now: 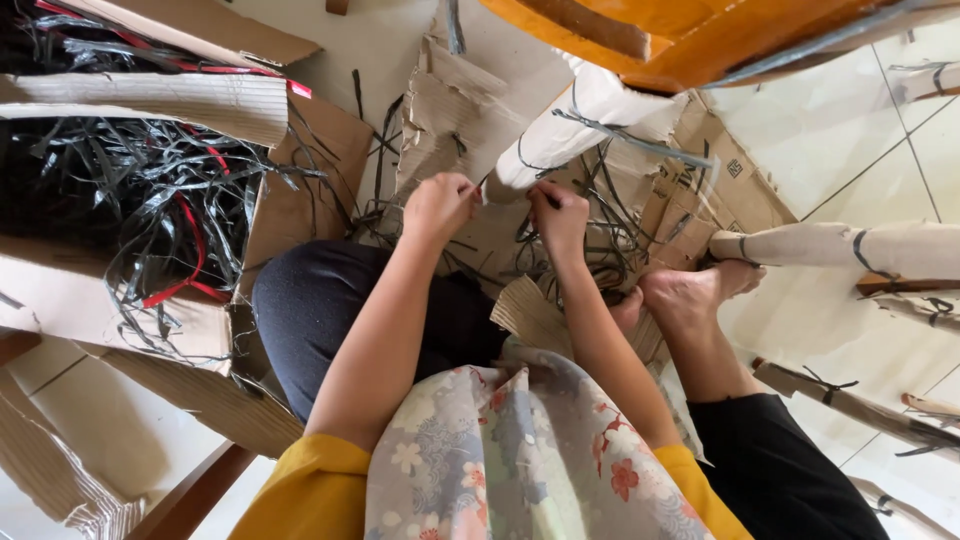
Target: Wrapping wooden chair legs with protective paper and securing them with plastic ties.
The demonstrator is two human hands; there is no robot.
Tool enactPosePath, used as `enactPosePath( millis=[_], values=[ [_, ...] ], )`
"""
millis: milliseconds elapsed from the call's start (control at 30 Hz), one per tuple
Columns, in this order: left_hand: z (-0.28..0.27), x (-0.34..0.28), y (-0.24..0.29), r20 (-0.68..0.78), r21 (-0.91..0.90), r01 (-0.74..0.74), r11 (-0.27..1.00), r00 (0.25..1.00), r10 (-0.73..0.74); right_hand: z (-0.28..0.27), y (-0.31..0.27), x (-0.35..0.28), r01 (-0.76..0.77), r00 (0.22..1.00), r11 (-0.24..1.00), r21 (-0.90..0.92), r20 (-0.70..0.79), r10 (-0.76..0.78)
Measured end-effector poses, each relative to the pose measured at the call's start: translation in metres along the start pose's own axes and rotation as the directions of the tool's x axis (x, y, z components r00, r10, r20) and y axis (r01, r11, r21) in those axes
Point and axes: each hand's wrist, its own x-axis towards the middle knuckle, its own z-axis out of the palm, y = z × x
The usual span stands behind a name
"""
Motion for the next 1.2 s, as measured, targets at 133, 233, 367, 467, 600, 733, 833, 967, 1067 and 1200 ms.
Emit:
enactPosePath(
  millis=[133, 233, 367, 467, 600, 733, 833, 967, 1067, 1200],
  values=[
    [0.047, 0.007, -0.006, 0.007, 0.006, 0.005, 1.0, 1.0, -0.005, -0.01, -0.009, -0.026, 0.021, 1.0, 0.999, -0.032, -0.003, -0.021],
    [0.076, 0.016, -0.012, -0.063, -0.187, -0.043, 0.981, 0.998, 0.031, -0.016, -0.013, -0.043, -0.041, 0.999, 0.988, 0.149, -0.001, 0.042],
    [0.088, 0.015, -0.003, 0.046, -0.746, 0.103, 0.658, 0.994, -0.103, -0.017, 0.0, -0.073, -0.141, 0.99, 0.895, 0.423, 0.05, 0.132],
    [0.099, 0.014, 0.005, 0.054, -0.868, 0.118, 0.482, 0.988, -0.145, 0.0, 0.022, -0.105, -0.126, 0.992, 0.856, 0.502, 0.049, 0.117],
    [0.117, 0.013, 0.008, 0.052, -0.924, 0.126, 0.362, 0.977, -0.206, 0.018, 0.066, -0.128, -0.072, 0.997, 0.85, 0.521, 0.06, 0.048],
    [0.146, 0.024, -0.01, -0.078, -0.901, 0.04, 0.431, 0.965, -0.252, 0.015, 0.058, -0.13, 0.037, 0.999, 0.887, 0.461, 0.015, -0.05],
    [0.129, 0.005, 0.015, 0.004, -0.925, 0.124, 0.36, 0.949, -0.316, 0.011, 0.035, -0.132, 0.175, 0.98, 0.909, 0.378, 0.019, -0.197],
    [0.119, 0.002, 0.026, 0.066, -0.989, 0.099, 0.108, 0.959, -0.276, 0.004, 0.016, -0.125, 0.275, 0.957, 0.914, 0.297, 0.001, -0.289],
    [0.124, 0.006, 0.023, 0.028, -0.996, 0.047, 0.081, 0.975, -0.219, -0.002, 0.01, -0.118, 0.354, 0.935, 0.919, 0.175, -0.093, -0.342],
    [0.131, 0.008, 0.013, -0.042, -0.992, -0.024, 0.121, 0.988, -0.149, -0.01, 0.009, -0.096, 0.335, 0.913, 0.935, 0.115, -0.284, -0.293]
  ],
)
